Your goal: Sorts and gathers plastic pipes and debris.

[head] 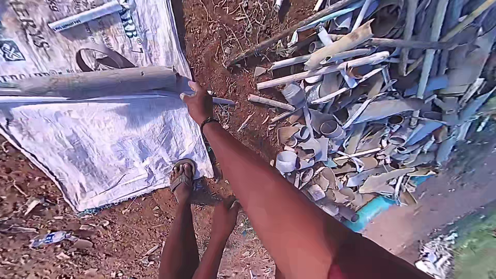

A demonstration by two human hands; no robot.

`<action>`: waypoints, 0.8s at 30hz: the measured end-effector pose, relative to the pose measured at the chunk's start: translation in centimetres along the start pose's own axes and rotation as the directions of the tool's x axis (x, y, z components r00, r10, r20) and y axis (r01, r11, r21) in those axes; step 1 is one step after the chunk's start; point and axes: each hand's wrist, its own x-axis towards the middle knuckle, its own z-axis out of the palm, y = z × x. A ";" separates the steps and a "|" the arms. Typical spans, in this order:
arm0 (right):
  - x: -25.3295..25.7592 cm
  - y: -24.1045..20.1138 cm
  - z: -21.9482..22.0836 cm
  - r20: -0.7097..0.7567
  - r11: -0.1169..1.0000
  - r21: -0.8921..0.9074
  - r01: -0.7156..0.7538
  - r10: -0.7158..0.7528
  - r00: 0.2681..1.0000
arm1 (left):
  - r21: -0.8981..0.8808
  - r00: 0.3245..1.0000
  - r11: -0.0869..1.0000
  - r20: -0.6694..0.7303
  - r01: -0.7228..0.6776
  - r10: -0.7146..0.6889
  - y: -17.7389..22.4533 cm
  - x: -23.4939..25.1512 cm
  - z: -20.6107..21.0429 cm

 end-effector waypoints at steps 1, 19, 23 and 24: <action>-0.5 2.1 -1.1 -0.010 0.999 -0.032 -0.023 0.023 1.000 | -0.024 1.000 0.999 -0.014 -0.023 0.023 -0.7 0.6 0.6; 7.3 23.3 -16.8 -0.140 0.888 -0.005 -0.460 0.455 0.879 | 0.033 0.999 0.999 -0.032 0.034 -0.033 -2.9 3.7 4.9; 0.0 24.7 -15.4 -0.284 0.906 0.020 -0.423 0.411 0.867 | 0.056 0.999 0.998 -0.031 0.037 -0.035 -2.0 4.3 6.0; -2.5 24.6 -15.1 -0.305 0.918 0.017 -0.397 0.383 0.872 | 0.059 0.999 0.998 -0.037 0.032 -0.030 -1.7 4.4 6.0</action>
